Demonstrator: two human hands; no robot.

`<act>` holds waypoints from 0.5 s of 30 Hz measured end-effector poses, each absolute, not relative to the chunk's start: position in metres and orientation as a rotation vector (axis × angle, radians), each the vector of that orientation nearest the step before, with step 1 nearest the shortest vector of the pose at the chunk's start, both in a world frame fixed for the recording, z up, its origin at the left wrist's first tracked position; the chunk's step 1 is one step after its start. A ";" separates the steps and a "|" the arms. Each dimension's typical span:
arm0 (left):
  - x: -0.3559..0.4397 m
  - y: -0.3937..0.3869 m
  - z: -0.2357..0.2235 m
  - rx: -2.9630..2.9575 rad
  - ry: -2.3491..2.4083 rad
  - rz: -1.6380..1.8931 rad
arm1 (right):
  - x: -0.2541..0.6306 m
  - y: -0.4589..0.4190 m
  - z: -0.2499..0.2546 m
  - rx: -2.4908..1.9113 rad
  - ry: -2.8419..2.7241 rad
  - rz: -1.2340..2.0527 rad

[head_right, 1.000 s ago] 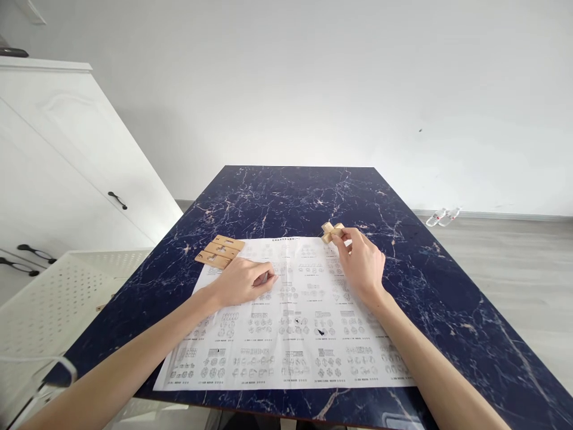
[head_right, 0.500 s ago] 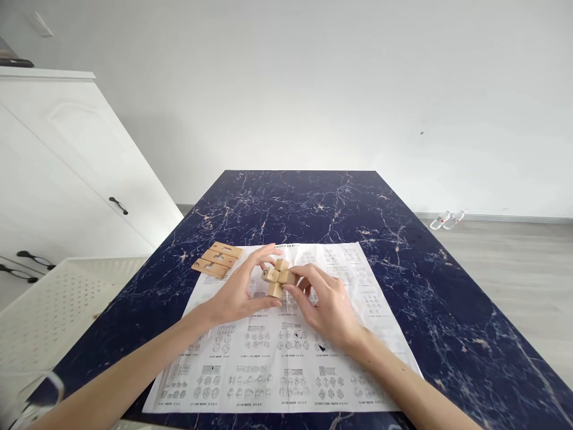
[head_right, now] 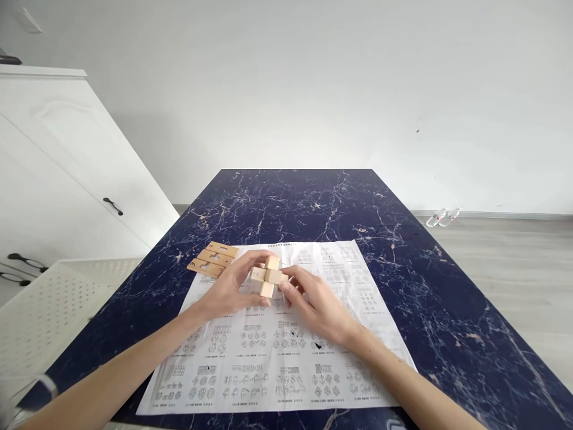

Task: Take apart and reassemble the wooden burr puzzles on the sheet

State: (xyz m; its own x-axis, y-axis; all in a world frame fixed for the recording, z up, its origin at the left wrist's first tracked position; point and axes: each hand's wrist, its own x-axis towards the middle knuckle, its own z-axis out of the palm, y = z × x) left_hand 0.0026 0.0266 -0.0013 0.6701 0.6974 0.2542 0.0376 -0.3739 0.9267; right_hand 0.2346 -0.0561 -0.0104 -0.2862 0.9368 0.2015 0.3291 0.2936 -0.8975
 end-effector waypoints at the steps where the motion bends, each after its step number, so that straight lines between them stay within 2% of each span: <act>1: 0.003 0.026 0.001 1.855 0.569 0.765 | 0.235 -0.056 -0.010 -1.124 -1.788 1.097; 4: 0.004 0.021 0.010 1.905 0.526 0.697 | 0.237 -0.054 -0.009 -1.054 -1.783 1.358; 6: 0.005 0.018 0.014 1.932 0.523 0.684 | 0.238 -0.053 -0.009 -1.058 -1.765 1.409; 15: 0.005 0.013 0.015 1.969 0.526 0.730 | 0.237 -0.055 -0.010 -1.119 -1.766 1.186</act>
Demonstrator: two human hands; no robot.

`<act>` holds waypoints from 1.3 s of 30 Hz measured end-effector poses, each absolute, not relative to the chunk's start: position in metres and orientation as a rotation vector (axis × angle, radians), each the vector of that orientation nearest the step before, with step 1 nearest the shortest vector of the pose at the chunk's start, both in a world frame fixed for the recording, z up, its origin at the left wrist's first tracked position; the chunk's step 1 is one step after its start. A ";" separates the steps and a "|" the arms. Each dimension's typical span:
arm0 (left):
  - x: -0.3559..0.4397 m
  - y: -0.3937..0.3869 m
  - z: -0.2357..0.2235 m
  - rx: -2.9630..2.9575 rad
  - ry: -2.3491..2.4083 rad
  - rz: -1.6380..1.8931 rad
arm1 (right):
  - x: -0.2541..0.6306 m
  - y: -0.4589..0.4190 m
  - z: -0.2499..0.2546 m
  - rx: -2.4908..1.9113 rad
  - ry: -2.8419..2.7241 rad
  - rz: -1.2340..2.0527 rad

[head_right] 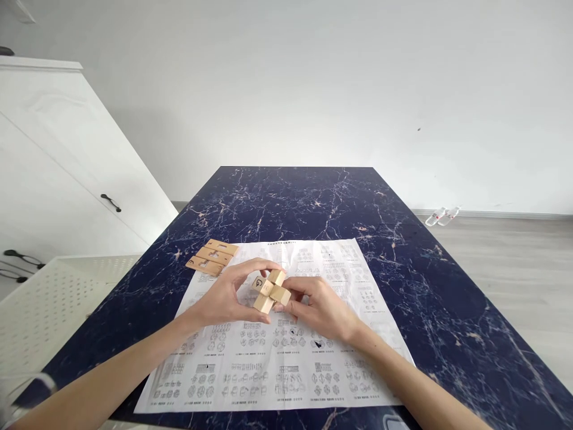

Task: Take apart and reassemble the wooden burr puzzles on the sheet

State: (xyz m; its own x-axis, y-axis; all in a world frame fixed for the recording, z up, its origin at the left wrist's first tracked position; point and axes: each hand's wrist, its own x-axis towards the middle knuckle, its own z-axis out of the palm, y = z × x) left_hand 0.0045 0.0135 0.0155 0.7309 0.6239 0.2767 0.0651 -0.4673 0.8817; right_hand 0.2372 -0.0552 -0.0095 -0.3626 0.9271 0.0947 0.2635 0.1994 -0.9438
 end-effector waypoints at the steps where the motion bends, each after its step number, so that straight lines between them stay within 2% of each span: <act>1: 0.005 0.013 0.016 1.967 0.518 0.735 | 0.237 -0.056 -0.009 -1.118 -1.761 1.169; 4: 0.004 0.012 0.016 1.955 0.487 0.734 | 0.237 -0.056 -0.008 -1.103 -1.738 1.183; 10: 0.004 0.009 0.019 1.869 0.402 0.647 | 0.244 -0.056 -0.010 -0.806 -1.688 1.585; 22: 0.006 0.002 0.017 1.734 0.269 0.510 | 0.244 -0.056 -0.007 -0.306 -1.583 2.089; 30: 0.005 0.007 0.007 1.760 0.492 0.768 | 0.249 -0.054 -0.005 -0.634 -1.612 1.709; 39: 0.007 0.001 0.019 1.824 0.322 0.594 | 0.253 -0.051 -0.011 -0.400 -1.735 1.979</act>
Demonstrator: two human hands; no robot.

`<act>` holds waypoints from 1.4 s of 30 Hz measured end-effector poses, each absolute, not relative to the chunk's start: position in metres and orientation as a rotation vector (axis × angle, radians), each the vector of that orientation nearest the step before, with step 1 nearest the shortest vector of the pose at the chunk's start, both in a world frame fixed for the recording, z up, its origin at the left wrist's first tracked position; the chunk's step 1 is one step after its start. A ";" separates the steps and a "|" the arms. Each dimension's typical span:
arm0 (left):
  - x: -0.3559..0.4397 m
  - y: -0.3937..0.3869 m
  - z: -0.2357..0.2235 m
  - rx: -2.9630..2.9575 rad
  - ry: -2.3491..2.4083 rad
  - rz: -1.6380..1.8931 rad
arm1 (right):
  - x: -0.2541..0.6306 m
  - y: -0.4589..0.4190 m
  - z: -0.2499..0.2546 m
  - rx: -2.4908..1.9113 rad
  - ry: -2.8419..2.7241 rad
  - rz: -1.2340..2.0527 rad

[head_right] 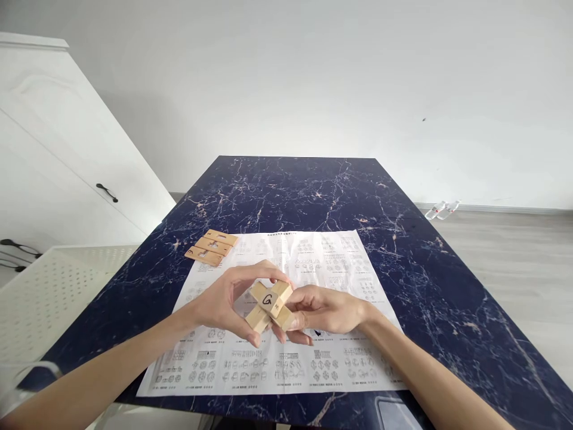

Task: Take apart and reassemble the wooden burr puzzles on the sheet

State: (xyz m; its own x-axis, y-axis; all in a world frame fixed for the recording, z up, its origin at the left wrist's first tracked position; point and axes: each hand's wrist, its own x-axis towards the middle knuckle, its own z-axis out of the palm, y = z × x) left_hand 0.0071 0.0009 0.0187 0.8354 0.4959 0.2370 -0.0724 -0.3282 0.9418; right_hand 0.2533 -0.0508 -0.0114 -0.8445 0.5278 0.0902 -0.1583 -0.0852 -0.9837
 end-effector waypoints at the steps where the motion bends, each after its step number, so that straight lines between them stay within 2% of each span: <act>1: 0.007 0.001 0.019 1.825 0.309 0.601 | 0.253 -0.051 -0.011 -0.408 -1.735 1.975; 8: 0.008 0.003 0.018 1.895 0.332 0.735 | 0.255 -0.053 -0.007 -0.583 -1.722 1.816; 26: 0.007 0.004 0.012 1.784 0.342 0.787 | 0.258 -0.045 -0.023 -0.575 -1.677 1.839; 30: 0.004 0.012 0.013 1.642 0.569 0.956 | 0.260 -0.044 -0.022 -0.616 -1.662 1.775; 35: 0.000 0.025 0.007 2.062 1.211 0.991 | 0.262 -0.042 -0.025 -0.626 -1.593 1.671; 42: 0.002 0.030 -0.021 2.459 1.179 0.858 | 0.260 -0.043 -0.021 -0.713 -1.564 1.624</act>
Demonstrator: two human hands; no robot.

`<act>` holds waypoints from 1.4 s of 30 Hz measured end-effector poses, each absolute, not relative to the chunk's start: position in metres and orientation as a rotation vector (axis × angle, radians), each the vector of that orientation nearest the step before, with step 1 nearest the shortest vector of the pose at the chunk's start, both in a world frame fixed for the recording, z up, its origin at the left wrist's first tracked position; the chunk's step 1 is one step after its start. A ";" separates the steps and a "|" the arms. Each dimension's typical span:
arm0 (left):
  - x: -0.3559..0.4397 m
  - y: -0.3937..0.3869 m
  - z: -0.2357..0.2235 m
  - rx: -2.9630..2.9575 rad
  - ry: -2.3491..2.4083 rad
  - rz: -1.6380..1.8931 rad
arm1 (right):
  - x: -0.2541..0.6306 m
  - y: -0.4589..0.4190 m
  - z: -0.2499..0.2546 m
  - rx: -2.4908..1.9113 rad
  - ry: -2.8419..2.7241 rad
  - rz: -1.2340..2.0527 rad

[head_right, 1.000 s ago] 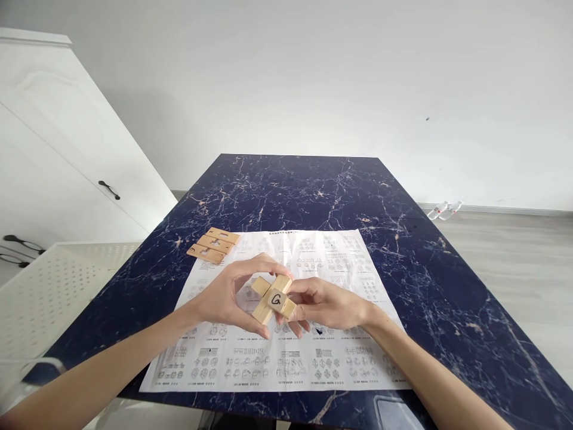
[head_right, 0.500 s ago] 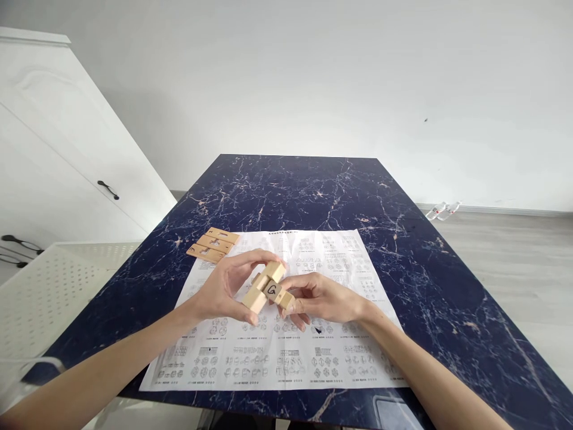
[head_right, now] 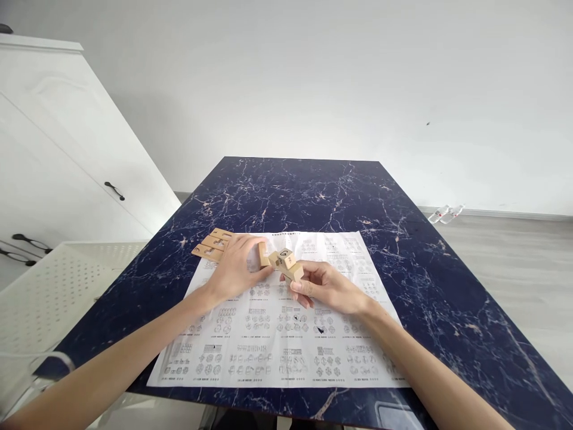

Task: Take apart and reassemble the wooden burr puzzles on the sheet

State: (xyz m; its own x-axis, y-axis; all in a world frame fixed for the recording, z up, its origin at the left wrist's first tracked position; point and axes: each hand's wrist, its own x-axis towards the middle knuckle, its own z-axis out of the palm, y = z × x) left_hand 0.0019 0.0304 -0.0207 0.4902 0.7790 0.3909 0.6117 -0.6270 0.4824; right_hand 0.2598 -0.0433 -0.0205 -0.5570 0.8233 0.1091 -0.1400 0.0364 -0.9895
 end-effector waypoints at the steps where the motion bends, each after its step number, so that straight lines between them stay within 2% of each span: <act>1: 0.003 0.029 -0.020 2.460 1.157 0.898 | 0.259 -0.044 -0.020 -0.743 -1.557 1.608; 5: 0.005 0.021 -0.005 2.351 1.015 1.074 | 0.257 -0.045 -0.018 -0.985 -1.542 1.466; 11: 0.007 0.006 0.003 2.099 0.804 0.800 | 0.248 -0.049 -0.015 -1.244 -1.669 1.145; 15: 0.010 0.003 0.000 2.004 0.763 0.744 | 0.242 -0.053 -0.016 -1.269 -1.729 1.050; 23: 0.009 0.007 0.007 2.011 0.801 0.749 | 0.243 -0.054 -0.012 -1.197 -1.755 1.172; 29: 0.005 0.008 0.008 2.025 0.646 0.765 | 0.254 -0.051 -0.012 -0.876 -1.652 1.590; 33: 0.005 0.007 0.011 2.037 0.617 0.799 | 0.256 -0.049 -0.014 -0.685 -1.540 1.712; 38: 0.005 0.008 0.011 2.089 0.717 0.875 | 0.254 -0.050 -0.014 -0.741 -1.522 1.618; 42: 0.003 0.016 0.003 2.279 0.874 0.937 | 0.254 -0.050 -0.011 -0.936 -1.479 1.271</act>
State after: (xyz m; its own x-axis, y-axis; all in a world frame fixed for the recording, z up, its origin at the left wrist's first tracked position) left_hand 0.0034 0.0157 0.0030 0.5524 0.7234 0.4142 0.3628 -0.6560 0.6618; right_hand 0.2540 -0.0505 -0.0109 -0.2666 0.9486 0.1707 -0.0260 0.1700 -0.9851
